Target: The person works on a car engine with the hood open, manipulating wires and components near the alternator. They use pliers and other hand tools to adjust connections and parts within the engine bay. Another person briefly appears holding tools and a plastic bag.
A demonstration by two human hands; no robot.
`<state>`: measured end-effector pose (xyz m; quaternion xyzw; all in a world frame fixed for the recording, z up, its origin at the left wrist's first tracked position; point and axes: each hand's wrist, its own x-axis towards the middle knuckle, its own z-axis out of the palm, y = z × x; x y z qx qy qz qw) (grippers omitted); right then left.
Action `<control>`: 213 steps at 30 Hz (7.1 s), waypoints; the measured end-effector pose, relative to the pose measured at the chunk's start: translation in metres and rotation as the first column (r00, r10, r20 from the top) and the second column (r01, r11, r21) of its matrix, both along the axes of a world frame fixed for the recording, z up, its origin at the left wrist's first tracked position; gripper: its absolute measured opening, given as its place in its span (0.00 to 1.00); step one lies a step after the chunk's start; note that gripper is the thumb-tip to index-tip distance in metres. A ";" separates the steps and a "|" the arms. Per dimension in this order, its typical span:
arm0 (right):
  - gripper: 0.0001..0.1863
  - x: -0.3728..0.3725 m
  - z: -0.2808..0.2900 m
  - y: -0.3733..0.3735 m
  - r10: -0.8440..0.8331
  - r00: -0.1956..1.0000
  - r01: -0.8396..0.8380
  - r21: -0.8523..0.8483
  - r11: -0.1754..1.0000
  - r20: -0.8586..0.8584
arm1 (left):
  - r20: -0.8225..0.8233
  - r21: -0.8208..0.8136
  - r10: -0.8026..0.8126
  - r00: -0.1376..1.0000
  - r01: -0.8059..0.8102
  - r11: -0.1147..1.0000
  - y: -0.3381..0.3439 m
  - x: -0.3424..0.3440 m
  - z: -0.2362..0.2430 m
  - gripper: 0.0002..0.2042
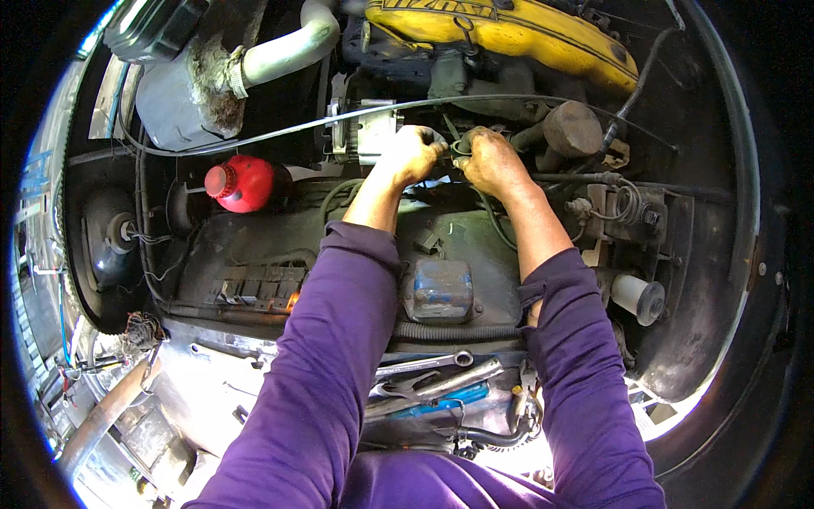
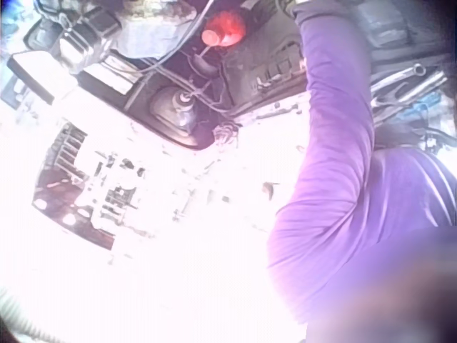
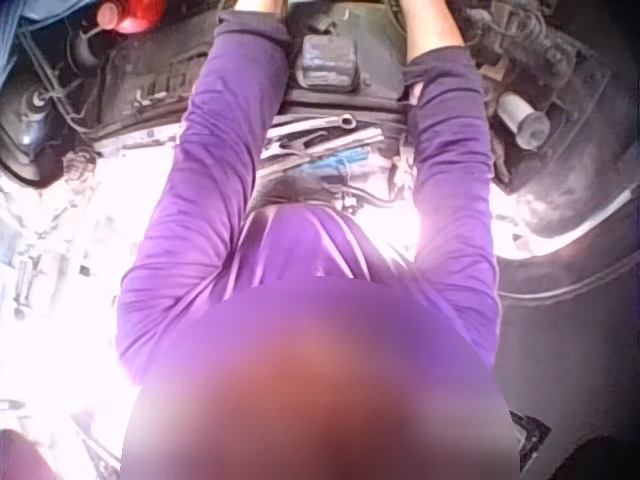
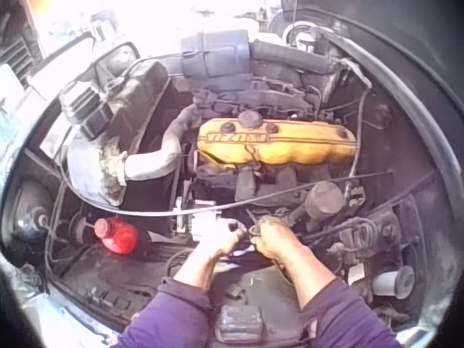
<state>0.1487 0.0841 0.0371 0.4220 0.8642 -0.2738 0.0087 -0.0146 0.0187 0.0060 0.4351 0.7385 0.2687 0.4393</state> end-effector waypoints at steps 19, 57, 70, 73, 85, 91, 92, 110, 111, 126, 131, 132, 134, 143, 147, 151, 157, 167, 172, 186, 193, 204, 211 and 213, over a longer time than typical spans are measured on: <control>0.22 -0.017 0.023 -0.015 0.072 0.992 -0.067 0.053 0.996 -0.099 | -0.165 -0.110 0.113 0.980 -0.132 0.985 0.005 0.001 -0.021 0.20; 0.25 0.047 0.051 -0.015 -0.170 0.985 0.167 -0.207 0.964 0.003 | -0.346 -0.057 -0.174 0.922 0.165 0.985 -0.010 -0.008 0.047 0.28; 0.15 0.051 0.021 -0.011 -0.376 0.889 0.193 -0.530 0.826 -0.263 | 0.086 0.125 -0.043 0.995 0.032 0.992 -0.018 0.008 0.051 0.12; 0.15 0.051 0.025 -0.011 -0.319 0.918 0.166 -0.499 0.850 -0.237 | 0.026 0.096 -0.065 0.998 0.062 0.993 -0.017 0.015 0.063 0.15; 0.14 0.042 0.042 -0.015 -0.226 0.939 0.095 -0.435 0.896 -0.259 | -0.173 0.051 -0.124 0.977 0.135 0.990 -0.012 0.013 0.083 0.19; 0.17 0.044 0.036 -0.014 -0.145 0.943 0.029 -0.360 0.932 -0.301 | -0.238 0.149 -0.128 0.963 0.166 0.975 -0.013 0.017 0.086 0.18; 0.17 0.044 0.035 -0.014 -0.138 0.940 0.024 -0.342 0.940 -0.314 | -0.208 0.160 -0.122 0.970 0.156 0.975 -0.013 0.017 0.086 0.18; 0.15 0.046 0.047 -0.013 -0.141 0.921 -0.041 -0.450 0.892 -0.364 | -0.090 0.165 -0.054 0.994 0.069 0.984 -0.009 0.009 0.067 0.11; 0.15 0.045 0.047 -0.013 -0.145 0.916 -0.047 -0.457 0.888 -0.375 | -0.066 0.149 -0.060 0.996 0.069 0.986 -0.008 0.008 0.068 0.11; 0.13 0.045 0.043 -0.012 -0.089 0.895 -0.107 -0.406 0.908 -0.436 | 0.100 0.091 0.010 0.995 -0.019 0.996 -0.008 0.002 0.057 0.15; 0.13 0.044 0.043 -0.013 -0.088 0.906 -0.049 -0.310 0.949 -0.413 | 0.200 0.043 -0.013 0.980 0.004 0.999 -0.007 -0.001 0.060 0.09; 0.13 0.044 0.043 -0.014 -0.066 0.918 -0.044 -0.266 0.963 -0.391 | 0.149 0.108 -0.054 0.987 0.038 0.993 -0.007 0.000 0.061 0.09; 0.14 0.044 0.044 -0.018 -0.012 0.939 -0.059 -0.194 0.979 -0.343 | 0.033 0.060 -0.061 0.998 0.059 0.996 -0.007 0.003 0.062 0.09; 0.16 0.038 0.043 -0.030 0.105 0.959 -0.067 0.152 0.986 -0.263 | -0.212 0.094 -0.090 0.973 0.112 0.989 -0.007 0.008 0.068 0.16; 0.17 0.041 0.041 -0.021 -0.022 0.955 -0.020 -0.138 0.990 -0.297 | -0.161 0.057 -0.106 0.981 0.117 0.991 -0.007 0.008 0.065 0.18; 0.14 0.045 0.047 -0.010 -0.241 0.894 -0.018 -0.569 0.822 -0.377 | 0.387 -0.031 0.029 0.922 -0.019 0.999 -0.006 -0.003 0.060 0.14; 0.14 0.053 0.063 -0.006 -0.544 0.699 -0.191 -0.854 0.483 -0.464 | 0.976 -0.148 0.166 0.140 -0.131 0.980 -0.018 -0.001 0.053 0.06; 0.14 0.057 0.060 -0.003 -0.655 0.584 -0.277 -0.876 0.394 -0.479 | 0.925 -0.183 0.139 -0.352 -0.096 0.978 -0.015 0.011 0.052 0.02; 0.20 0.046 0.046 -0.004 -0.405 0.878 0.163 -0.636 0.754 -0.256 | 0.772 -0.279 0.450 0.449 -0.398 0.874 -0.011 -0.001 0.040 0.07; 0.21 0.044 -0.002 -0.015 -0.401 0.916 0.369 -0.361 0.856 -0.014 | -0.568 -0.188 -0.340 0.749 0.284 0.940 0.030 0.020 0.002 0.12; 0.14 0.022 0.006 -0.037 -0.527 0.849 0.316 -0.783 0.535 -0.017 | -0.345 -0.051 0.004 0.939 -0.023 0.998 -0.014 -0.006 0.004 0.13; 0.13 -0.002 -0.023 -0.038 -0.640 0.764 0.389 -0.849 0.356 0.082 | 0.209 -0.037 0.170 0.963 -0.166 0.985 -0.019 -0.016 -0.039 0.10; 0.13 0.003 -0.030 -0.035 -0.668 0.744 0.336 -0.866 0.369 0.004 | 0.447 -0.212 0.256 0.857 -0.176 0.961 -0.020 -0.009 -0.042 0.08; 0.13 0.004 -0.028 -0.033 -0.668 0.743 0.350 -0.865 0.360 0.022 | 0.500 -0.187 0.279 0.820 -0.212 0.959 -0.019 -0.007 -0.040 0.10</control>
